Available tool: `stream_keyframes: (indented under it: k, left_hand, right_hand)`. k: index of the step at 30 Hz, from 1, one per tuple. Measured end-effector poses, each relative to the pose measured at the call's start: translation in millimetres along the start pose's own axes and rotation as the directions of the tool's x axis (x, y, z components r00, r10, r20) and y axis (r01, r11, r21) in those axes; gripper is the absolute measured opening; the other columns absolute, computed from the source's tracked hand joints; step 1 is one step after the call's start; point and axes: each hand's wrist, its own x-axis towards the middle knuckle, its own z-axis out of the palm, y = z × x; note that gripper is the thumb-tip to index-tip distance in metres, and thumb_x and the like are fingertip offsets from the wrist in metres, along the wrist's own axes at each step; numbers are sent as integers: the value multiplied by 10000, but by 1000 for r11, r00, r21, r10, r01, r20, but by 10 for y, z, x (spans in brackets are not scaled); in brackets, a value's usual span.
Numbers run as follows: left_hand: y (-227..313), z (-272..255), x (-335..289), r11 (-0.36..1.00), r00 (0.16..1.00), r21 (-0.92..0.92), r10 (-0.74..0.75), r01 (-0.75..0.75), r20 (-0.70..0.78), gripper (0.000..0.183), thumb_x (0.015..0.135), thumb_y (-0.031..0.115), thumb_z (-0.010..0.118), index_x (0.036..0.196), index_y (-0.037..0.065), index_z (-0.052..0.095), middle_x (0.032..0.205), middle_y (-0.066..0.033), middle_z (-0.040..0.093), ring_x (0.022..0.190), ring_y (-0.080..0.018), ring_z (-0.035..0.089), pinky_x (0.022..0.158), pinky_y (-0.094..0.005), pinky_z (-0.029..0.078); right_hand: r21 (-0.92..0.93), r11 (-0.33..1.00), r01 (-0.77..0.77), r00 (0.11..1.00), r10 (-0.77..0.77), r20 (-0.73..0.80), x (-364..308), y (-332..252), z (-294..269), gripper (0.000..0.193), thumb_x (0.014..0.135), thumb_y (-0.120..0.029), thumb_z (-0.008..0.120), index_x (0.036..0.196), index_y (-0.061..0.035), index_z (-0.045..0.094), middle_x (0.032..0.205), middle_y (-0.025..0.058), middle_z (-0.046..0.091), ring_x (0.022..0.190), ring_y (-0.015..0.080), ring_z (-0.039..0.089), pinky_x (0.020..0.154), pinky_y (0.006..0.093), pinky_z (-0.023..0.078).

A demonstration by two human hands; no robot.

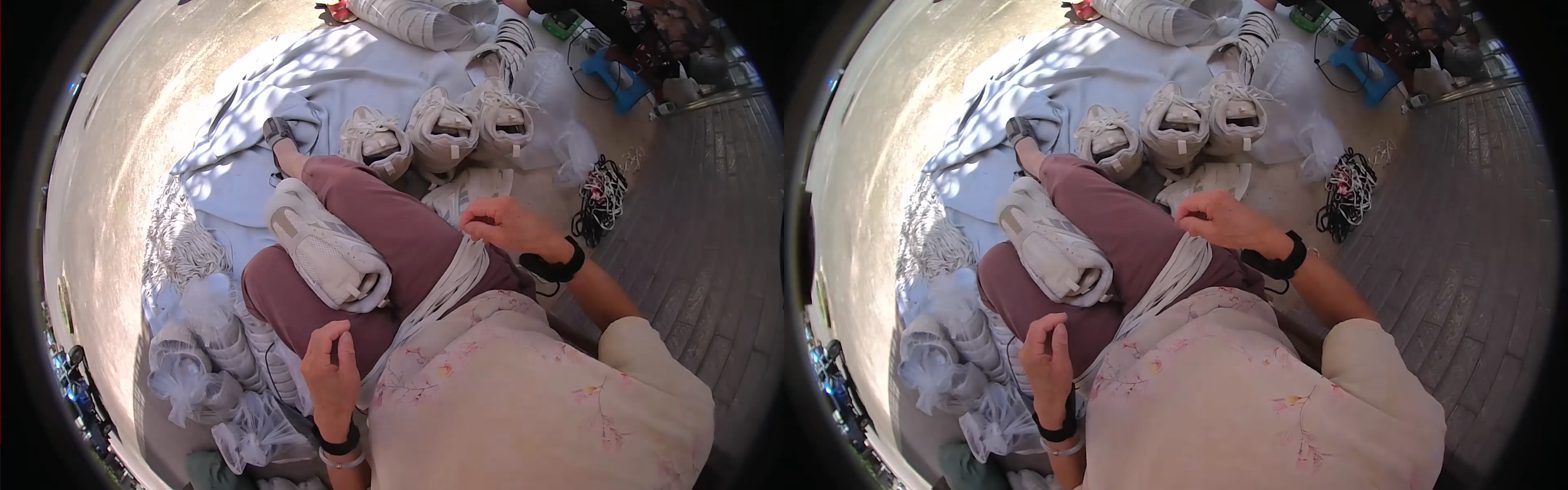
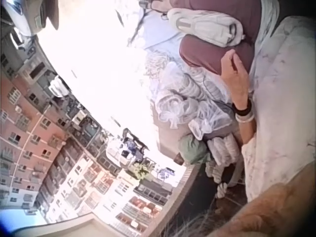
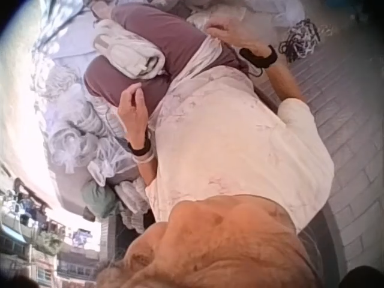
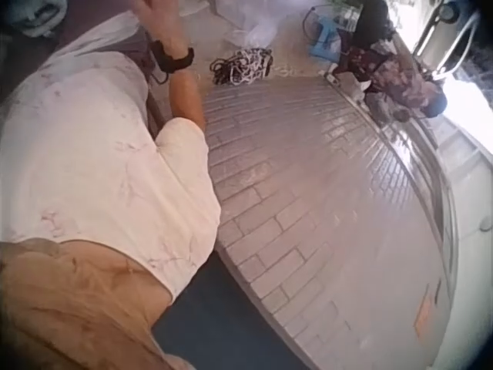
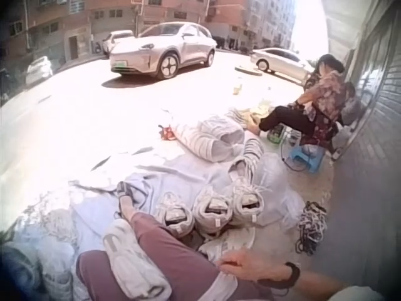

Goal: The recorder is lacing white athletic shoes while sitting outside with others who are performing similar tasks.

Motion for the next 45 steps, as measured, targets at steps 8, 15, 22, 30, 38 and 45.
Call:
stream_keyframes:
  k: [8,15,22,30,38,45]
  left_hand:
    - [142,409,-121,992,958,-85,108,-89,265,152,797,-11,616,947,12,599,909,-146,630,825,-325,607,738,-364,484]
    - [124,425,-112,986,880,111,62,-128,472,187,805,23,629,987,-4,597,929,-167,631,851,-332,624,751,-351,492]
    - [184,398,108,997,927,-8,75,-78,367,225,833,46,626,1050,-4,598,987,-177,633,917,-333,621,798,-348,484]
    - [369,465,246,982,982,-125,155,-141,109,296,858,65,621,1138,-13,566,1049,-135,650,999,-258,616,855,-334,473]
    - [144,-167,190,763,899,-536,-132,361,417,263,938,229,577,864,-21,615,688,-35,608,577,-49,493,643,-250,453]
    - [-339,-854,-351,570,983,-819,-178,60,-52,362,945,318,529,692,65,472,550,-3,388,486,-82,365,707,-346,463]
  right_hand:
    - [-352,864,360,932,-319,171,-188,-22,309,73,798,-98,654,857,-66,626,826,74,561,757,251,596,660,340,478]
    - [-487,726,485,874,-418,248,-107,43,439,48,722,-41,611,755,-34,577,837,104,528,774,282,581,687,369,493]
    - [-449,749,487,873,-418,250,-25,23,466,102,735,-20,630,802,-56,562,865,90,531,754,275,585,646,379,478]
    - [-125,806,578,811,-585,-24,164,-658,363,126,764,20,595,858,-42,538,722,74,511,663,278,581,559,365,463]
    - [-445,621,646,625,-764,-159,480,-888,180,167,742,37,635,855,-65,566,680,51,493,540,228,513,480,334,418]
    - [-510,793,335,693,-574,-437,472,-748,-330,85,870,-56,585,945,-19,598,747,56,583,644,163,559,578,279,447]
